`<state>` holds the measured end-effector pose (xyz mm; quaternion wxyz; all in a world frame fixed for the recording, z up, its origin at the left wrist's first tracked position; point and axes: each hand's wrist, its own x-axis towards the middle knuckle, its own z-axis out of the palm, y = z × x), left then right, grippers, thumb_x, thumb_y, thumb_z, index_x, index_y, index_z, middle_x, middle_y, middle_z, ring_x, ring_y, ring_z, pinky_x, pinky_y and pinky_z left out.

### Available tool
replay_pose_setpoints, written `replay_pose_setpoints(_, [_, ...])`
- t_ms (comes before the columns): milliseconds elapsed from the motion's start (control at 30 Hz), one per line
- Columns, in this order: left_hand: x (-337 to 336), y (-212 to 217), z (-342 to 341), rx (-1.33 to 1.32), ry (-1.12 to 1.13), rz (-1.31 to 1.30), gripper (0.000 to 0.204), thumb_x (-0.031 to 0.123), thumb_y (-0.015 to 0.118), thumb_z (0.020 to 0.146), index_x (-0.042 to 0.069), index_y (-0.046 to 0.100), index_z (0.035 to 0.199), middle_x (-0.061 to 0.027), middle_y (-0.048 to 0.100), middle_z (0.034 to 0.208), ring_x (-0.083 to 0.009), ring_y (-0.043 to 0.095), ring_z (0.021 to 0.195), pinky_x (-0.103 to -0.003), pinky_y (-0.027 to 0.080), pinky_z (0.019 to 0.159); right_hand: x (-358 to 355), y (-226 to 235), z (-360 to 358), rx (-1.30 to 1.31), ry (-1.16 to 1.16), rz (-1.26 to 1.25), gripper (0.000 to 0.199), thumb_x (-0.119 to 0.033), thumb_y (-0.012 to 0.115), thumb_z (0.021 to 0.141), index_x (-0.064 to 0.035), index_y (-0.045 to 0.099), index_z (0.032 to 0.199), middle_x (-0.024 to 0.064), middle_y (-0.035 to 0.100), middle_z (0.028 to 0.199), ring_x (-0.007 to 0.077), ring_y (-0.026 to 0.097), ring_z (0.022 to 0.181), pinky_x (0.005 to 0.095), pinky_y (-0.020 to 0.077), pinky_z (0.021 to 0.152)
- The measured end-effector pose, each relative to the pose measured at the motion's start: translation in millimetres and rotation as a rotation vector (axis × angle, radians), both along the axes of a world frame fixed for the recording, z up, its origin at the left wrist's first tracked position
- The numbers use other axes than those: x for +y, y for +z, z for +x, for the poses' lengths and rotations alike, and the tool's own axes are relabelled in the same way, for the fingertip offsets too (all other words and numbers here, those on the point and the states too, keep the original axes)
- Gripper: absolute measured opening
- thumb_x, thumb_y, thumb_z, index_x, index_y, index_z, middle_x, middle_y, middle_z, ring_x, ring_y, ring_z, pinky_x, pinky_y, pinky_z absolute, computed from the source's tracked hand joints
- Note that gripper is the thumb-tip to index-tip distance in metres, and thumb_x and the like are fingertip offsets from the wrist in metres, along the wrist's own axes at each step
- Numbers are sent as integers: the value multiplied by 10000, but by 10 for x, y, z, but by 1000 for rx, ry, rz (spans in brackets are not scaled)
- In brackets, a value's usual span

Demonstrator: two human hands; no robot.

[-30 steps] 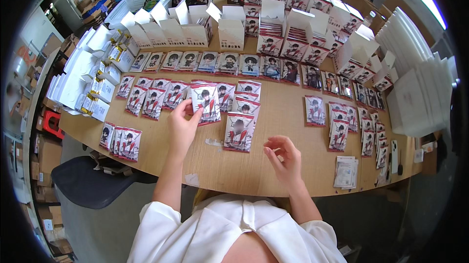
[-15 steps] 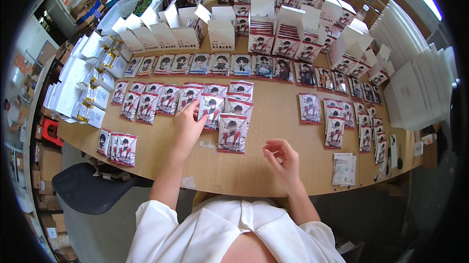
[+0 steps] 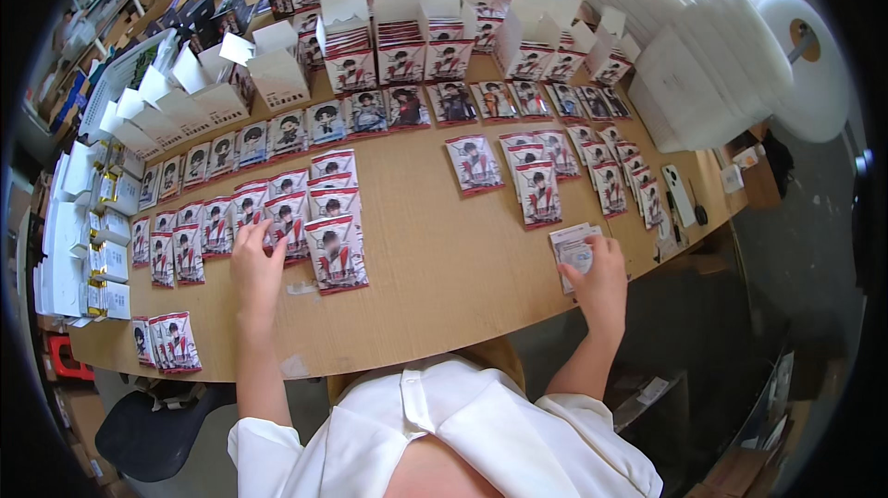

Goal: The person repeatedly picks up small sealed packets, opens them, removes the contents, and places the packets on a table. The person handles the packets one at a time and arranges them in rows on the table.

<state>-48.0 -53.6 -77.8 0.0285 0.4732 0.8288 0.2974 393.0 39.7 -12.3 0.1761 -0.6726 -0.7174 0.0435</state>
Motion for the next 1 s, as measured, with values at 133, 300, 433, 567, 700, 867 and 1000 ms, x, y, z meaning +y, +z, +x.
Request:
replay_pose_setpoints(133, [2, 127, 118, 136, 31, 49, 334, 147, 738, 797, 50, 659, 1107, -90, 615, 1042, -291, 607, 966, -377, 497, 815, 25, -162, 423, -21, -126, -151, 654, -245, 868, 635, 29, 549, 1135, 208, 578, 1128, 368, 573, 1047, 419, 492, 866])
replay_pose_setpoints(300, [-67, 323, 448, 105, 2, 223, 246, 115, 720, 821, 59, 681, 1057, -68, 605, 965, -220, 600, 814, -349, 502, 734, 68, -224, 453, 42, -136, -202, 605, -246, 860, 634, 39, 557, 1074, 225, 605, 1059, 374, 587, 1027, 421, 487, 853])
replay_pose_setpoints(433, [-113, 387, 920, -142, -260, 405, 157, 47, 694, 842, 59, 687, 998, -41, 596, 887, -115, 571, 697, -225, 466, 543, -10, -168, 438, 154, -92, -230, 443, -174, 783, 736, 31, 551, 1052, 225, 638, 999, 397, 634, 863, 420, 511, 751])
replay_pose_setpoints(567, [-203, 389, 1402, -637, -642, 131, 390, 14, 708, 802, 72, 632, 1180, -61, 598, 1040, -129, 596, 909, -235, 505, 732, -299, -8, 350, 474, 159, -192, 296, -70, 677, 830, 27, 532, 1070, 221, 659, 935, 413, 639, 699, 426, 526, 657])
replay_pose_setpoints(700, [-233, 251, 1859, -1172, -746, 153, 757, 98, 778, 772, 88, 383, 1418, -112, 504, 1278, -219, 540, 1166, -334, 460, 958, -593, 98, -301, 608, 400, 24, 282, -26, 632, 855, 10, 536, 1118, 211, 632, 1032, 372, 641, 860, 403, 526, 739])
replay_pose_setpoints(867, [-123, 141, 2050, -1345, -681, 519, 869, 134, 818, 750, 44, 285, 1431, -116, 466, 1334, -264, 485, 1253, -390, 423, 1031, -753, -154, -900, 303, 834, 227, 476, -26, 657, 810, -16, 510, 1262, 166, 592, 1165, 332, 577, 1065, 414, 488, 870])
replay_pose_setpoints(1000, [-233, 139, 1830, -1033, -664, 558, 802, 62, 872, 651, 86, 396, 1296, -89, 492, 1260, -213, 496, 1216, -377, 422, 1053, -785, 11, -873, 391, 959, 75, 534, 6, 651, 799, -21, 491, 1308, 159, 573, 1207, 345, 540, 1121, 437, 464, 903])
